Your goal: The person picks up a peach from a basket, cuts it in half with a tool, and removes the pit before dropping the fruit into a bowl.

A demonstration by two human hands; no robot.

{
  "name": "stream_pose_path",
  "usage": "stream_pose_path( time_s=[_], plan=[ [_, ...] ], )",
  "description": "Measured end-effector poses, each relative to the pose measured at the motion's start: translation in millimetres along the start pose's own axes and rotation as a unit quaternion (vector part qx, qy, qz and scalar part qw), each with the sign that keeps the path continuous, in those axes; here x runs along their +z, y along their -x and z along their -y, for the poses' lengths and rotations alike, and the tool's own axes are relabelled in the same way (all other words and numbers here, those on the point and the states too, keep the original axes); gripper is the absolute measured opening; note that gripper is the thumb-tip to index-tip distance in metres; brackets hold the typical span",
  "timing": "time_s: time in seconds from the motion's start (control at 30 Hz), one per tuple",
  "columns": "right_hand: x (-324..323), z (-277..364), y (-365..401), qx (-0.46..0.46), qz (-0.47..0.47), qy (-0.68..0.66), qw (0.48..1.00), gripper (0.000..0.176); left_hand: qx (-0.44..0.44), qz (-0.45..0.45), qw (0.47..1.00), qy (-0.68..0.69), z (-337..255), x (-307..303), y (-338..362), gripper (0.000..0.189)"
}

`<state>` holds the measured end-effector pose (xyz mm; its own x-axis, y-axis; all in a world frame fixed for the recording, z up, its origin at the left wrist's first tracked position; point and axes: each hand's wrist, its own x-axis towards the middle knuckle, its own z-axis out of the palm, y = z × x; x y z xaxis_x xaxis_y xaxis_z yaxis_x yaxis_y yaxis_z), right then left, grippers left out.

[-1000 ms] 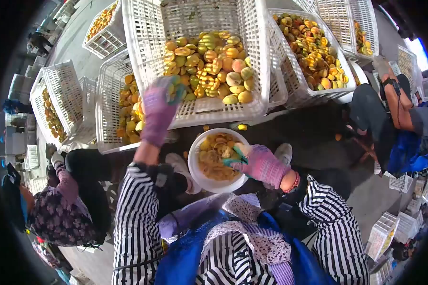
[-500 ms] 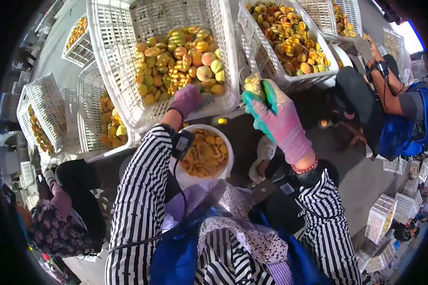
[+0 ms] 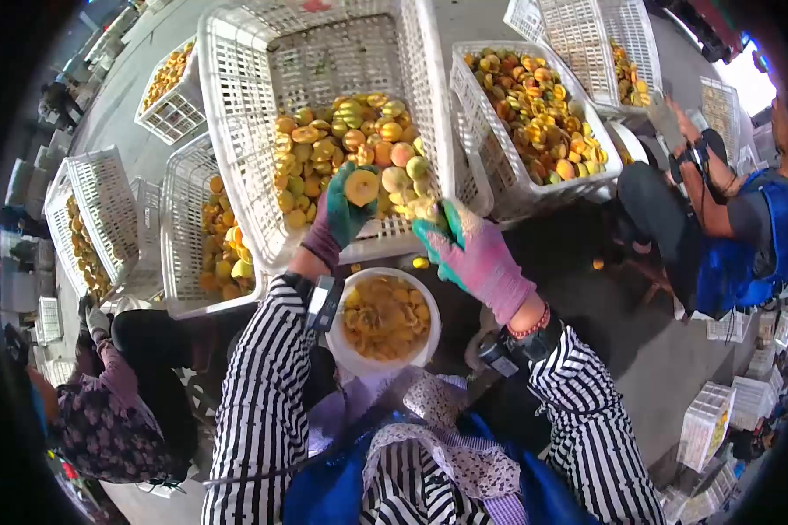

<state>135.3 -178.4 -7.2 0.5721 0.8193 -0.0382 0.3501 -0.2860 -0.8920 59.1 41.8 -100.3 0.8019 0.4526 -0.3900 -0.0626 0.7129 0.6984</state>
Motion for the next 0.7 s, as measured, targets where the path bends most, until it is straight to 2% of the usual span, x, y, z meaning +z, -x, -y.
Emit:
stream_pose_path(
  time_s=[0.03, 0.07, 0.1, 0.17, 0.23, 0.3, 0.37, 0.4, 0.5, 0.53, 0.63, 0.67, 0.7],
  plan=[
    [3.0, 4.7, -0.2, -0.008, 0.001, 0.000, 1.000, 0.029, -0.016, 0.023, 0.997, 0.071, -7.4, 1.9, 0.6, 0.044],
    [6.7, 8.4, 0.3, -0.049, -0.017, 0.072, 0.996, 0.029, -0.026, 0.008, 0.994, 0.104, -15.9, 20.5, 13.8, 0.047],
    [10.2, 12.4, 0.0, -0.088, -0.037, 0.143, 0.985, 0.030, -0.032, 0.076, 0.991, 0.109, -23.5, 23.9, 24.9, 0.052],
    [16.5, 18.1, -3.3, -0.098, -0.030, 0.147, 0.984, 0.033, 0.003, 0.046, 0.993, 0.110, -31.4, 55.2, 52.6, 0.056],
    [27.1, 16.1, -4.7, -0.149, -0.080, 0.200, 0.965, 0.043, 0.026, 0.063, 0.993, 0.094, -30.8, 69.1, 71.9, 0.058],
    [32.9, 19.9, -5.0, -0.173, -0.107, 0.247, 0.947, 0.044, 0.049, 0.075, 0.993, 0.076, -29.7, 64.8, 81.3, 0.060],
    [34.7, 28.0, -4.9, -0.159, -0.063, 0.268, 0.948, 0.042, 0.125, 0.060, 0.985, -0.101, -30.2, 58.8, 87.7, 0.061],
    [37.1, 28.9, -5.0, -0.160, -0.059, 0.268, 0.948, 0.042, 0.145, 0.096, 0.980, -0.100, -32.5, 56.8, 91.1, 0.059],
    [43.6, 33.6, -5.6, -0.172, -0.043, 0.223, 0.959, 0.039, 0.101, 0.063, 0.992, -0.049, -42.6, 59.5, 100.3, 0.058],
    [44.6, 36.6, -5.7, -0.163, -0.039, 0.216, 0.962, 0.038, 0.172, 0.035, 0.971, -0.163, -42.8, 63.9, 103.3, 0.060],
    [55.3, 33.7, -6.4, -0.166, -0.043, 0.206, 0.963, 0.036, 0.213, 0.006, 0.955, -0.204, -44.0, 63.8, 107.8, 0.061],
    [59.8, 31.0, -6.7, -0.178, -0.050, 0.201, 0.962, 0.035, 0.266, -0.011, 0.923, -0.277, -44.2, 60.2, 106.6, 0.058],
    [62.8, 29.7, -7.0, -0.178, -0.049, 0.200, 0.962, 0.035, 0.265, -0.013, 0.923, -0.278, -45.7, 57.6, 107.5, 0.058]
  ],
)
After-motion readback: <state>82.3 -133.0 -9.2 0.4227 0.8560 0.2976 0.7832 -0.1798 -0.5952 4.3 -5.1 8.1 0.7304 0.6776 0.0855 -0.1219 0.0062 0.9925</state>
